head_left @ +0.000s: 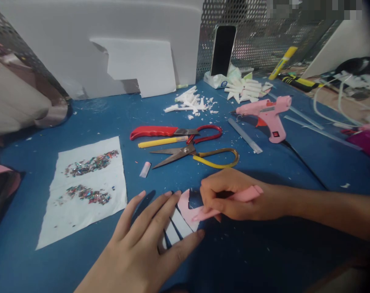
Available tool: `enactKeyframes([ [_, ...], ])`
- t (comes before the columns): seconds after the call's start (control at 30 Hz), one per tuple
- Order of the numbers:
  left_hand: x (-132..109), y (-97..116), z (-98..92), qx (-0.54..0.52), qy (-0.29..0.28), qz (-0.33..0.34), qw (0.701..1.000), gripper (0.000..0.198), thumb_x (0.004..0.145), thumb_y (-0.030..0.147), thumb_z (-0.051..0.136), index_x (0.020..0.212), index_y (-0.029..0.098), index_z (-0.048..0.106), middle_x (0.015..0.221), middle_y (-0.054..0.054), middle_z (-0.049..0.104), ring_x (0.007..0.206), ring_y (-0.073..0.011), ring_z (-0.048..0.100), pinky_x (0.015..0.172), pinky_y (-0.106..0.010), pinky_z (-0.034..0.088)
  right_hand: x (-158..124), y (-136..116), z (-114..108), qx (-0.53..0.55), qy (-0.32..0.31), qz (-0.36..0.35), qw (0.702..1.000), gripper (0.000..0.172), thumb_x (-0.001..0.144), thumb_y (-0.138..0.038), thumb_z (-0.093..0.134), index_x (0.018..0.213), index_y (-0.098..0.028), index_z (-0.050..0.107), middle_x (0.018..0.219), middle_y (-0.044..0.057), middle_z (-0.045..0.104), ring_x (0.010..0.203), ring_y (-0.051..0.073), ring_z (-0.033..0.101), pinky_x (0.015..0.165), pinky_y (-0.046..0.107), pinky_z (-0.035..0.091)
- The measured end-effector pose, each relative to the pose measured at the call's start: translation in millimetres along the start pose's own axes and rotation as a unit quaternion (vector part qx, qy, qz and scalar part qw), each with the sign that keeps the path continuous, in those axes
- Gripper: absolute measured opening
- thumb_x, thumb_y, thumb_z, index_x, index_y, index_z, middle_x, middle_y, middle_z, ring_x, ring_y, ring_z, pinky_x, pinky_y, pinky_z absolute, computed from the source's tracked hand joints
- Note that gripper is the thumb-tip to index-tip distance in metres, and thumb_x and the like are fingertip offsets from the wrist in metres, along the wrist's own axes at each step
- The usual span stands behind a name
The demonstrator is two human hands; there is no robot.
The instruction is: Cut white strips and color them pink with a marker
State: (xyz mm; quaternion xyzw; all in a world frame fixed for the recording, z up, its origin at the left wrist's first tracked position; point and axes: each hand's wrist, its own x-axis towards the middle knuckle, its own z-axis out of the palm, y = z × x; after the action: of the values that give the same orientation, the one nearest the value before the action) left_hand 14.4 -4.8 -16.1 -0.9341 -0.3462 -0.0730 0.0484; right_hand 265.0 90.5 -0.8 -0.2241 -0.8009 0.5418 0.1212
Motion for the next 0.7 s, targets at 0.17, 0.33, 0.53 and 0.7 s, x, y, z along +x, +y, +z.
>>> enactKeyframes([
  [0.17, -0.6, -0.1, -0.4, 0.000, -0.008, 0.001, 1.000, 0.062, 0.089, 0.067, 0.037, 0.144, 0.039, 0.030, 0.147, -0.014, 0.034, 0.141, -0.0340, 0.021, 0.109, -0.058, 0.013, 0.9, 0.1, 0.3, -0.015, 0.071, 0.034, 0.997, 0.022, 0.095, -0.029, 0.050, 0.078, -0.016, 0.050, 0.076, -0.001, 0.055, 0.068, 0.010, 0.051, 0.061, 0.022, 0.040],
  [0.33, -1.1, 0.0, 1.1, -0.001, -0.002, 0.001, 1.000, 0.061, 0.088, 0.067, 0.037, 0.142, 0.040, 0.033, 0.147, -0.014, 0.034, 0.141, -0.0334, 0.021, 0.109, -0.058, 0.012, 1.6, -0.6, -0.5, -0.014, 0.002, 0.001, 1.000, 0.015, 0.094, -0.020, 0.048, 0.079, -0.017, 0.051, 0.071, -0.003, 0.055, 0.063, 0.008, 0.049, 0.057, 0.020, 0.038],
  [0.53, -0.2, 1.2, -0.4, -0.015, -0.005, -0.010, 1.000, 0.061, 0.089, 0.066, 0.036, 0.143, 0.039, 0.029, 0.149, -0.013, 0.032, 0.142, -0.0338, 0.020, 0.109, -0.059, 0.012, 2.0, -3.1, -1.7, -0.034, 0.097, 0.003, 0.995, 0.024, 0.097, -0.020, 0.043, 0.074, -0.016, 0.047, 0.075, -0.001, 0.052, 0.070, 0.009, 0.050, 0.066, 0.024, 0.041],
  [0.7, -0.5, 1.5, -0.4, -0.002, -0.007, -0.003, 1.000, 0.061, 0.089, 0.066, 0.035, 0.144, 0.039, 0.028, 0.147, -0.014, 0.034, 0.141, -0.0344, 0.023, 0.109, -0.060, 0.014, 1.3, -2.3, -1.5, -0.024, 0.037, -0.007, 0.999, 0.019, 0.096, -0.022, 0.044, 0.079, -0.016, 0.049, 0.073, -0.002, 0.053, 0.066, 0.009, 0.050, 0.062, 0.023, 0.040],
])
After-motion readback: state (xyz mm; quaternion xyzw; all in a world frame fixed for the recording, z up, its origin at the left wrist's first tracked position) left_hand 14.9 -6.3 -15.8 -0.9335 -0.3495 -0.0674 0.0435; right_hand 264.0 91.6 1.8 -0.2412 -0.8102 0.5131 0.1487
